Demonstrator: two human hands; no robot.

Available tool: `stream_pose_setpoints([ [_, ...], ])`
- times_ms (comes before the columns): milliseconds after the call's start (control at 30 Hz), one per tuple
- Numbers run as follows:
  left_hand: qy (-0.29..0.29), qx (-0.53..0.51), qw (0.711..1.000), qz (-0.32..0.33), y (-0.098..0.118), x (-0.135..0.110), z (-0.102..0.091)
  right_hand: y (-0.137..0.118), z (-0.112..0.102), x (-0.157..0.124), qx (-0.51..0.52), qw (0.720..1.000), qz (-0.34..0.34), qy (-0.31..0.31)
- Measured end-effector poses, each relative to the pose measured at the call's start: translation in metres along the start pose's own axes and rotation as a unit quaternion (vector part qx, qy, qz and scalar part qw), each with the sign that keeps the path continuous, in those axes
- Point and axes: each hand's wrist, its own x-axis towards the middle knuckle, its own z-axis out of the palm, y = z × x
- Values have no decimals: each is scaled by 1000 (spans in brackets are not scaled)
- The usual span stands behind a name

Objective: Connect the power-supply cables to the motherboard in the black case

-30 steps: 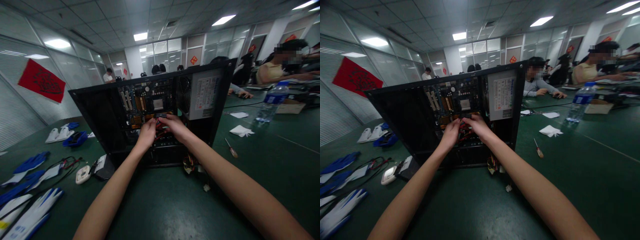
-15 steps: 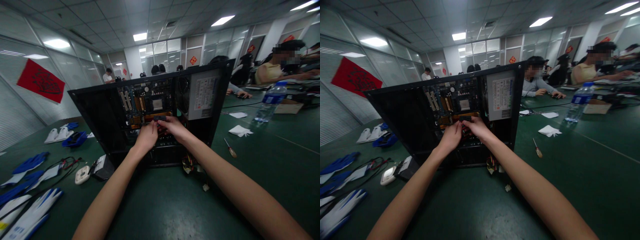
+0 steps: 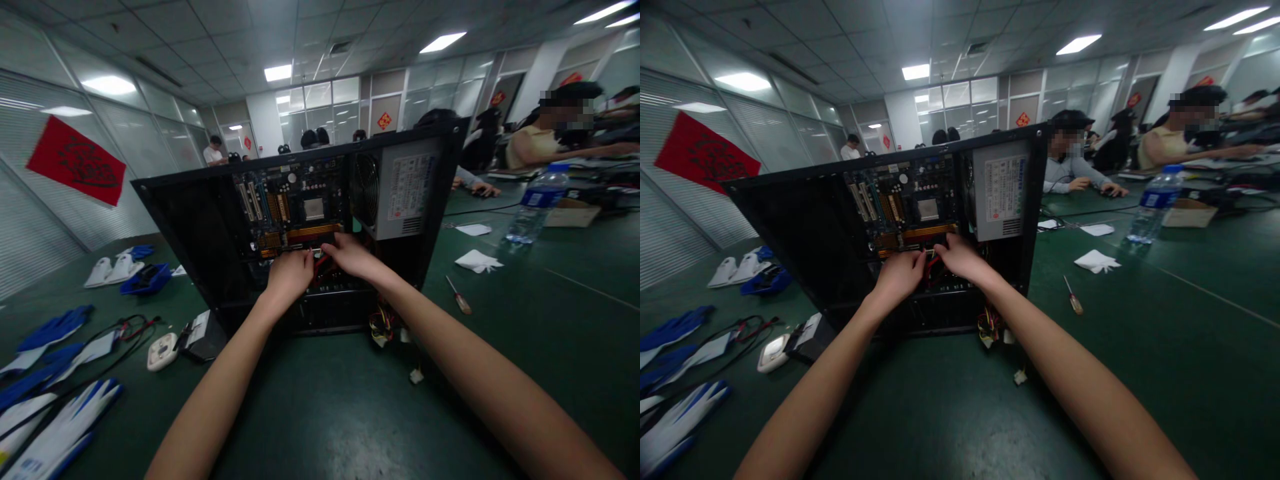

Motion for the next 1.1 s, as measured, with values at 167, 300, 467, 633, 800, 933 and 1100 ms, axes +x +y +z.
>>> stream_pose_setpoints([
  [167, -91, -25, 995, -18, -11, 8, 10, 8, 4, 1, -157, 987, 1, -28],
  [300, -90, -8, 995, -43, -7, 11, 11, 5, 7, -3, -205, 979, 2, -17],
  [467, -85, 17, 995, -51, -1, 14, 10, 4, 7, -5, -204, 979, 12, -23],
  [633, -64, 45, 996, -45, -1, 13, 9, 2, 7, -6, -205, 979, 6, -15],
  [800, -66, 32, 996, -41, 1, 16, 9, 1, 8, -8, -225, 974, 7, -13],
  [933, -66, 38, 996, -41, 0, 20, 10, 1, 9, -8, -239, 971, 4, -10],
  [1100, -53, 20, 998, -40, -4, 17, 8, 1, 7, -8, -236, 972, 3, -21],
])
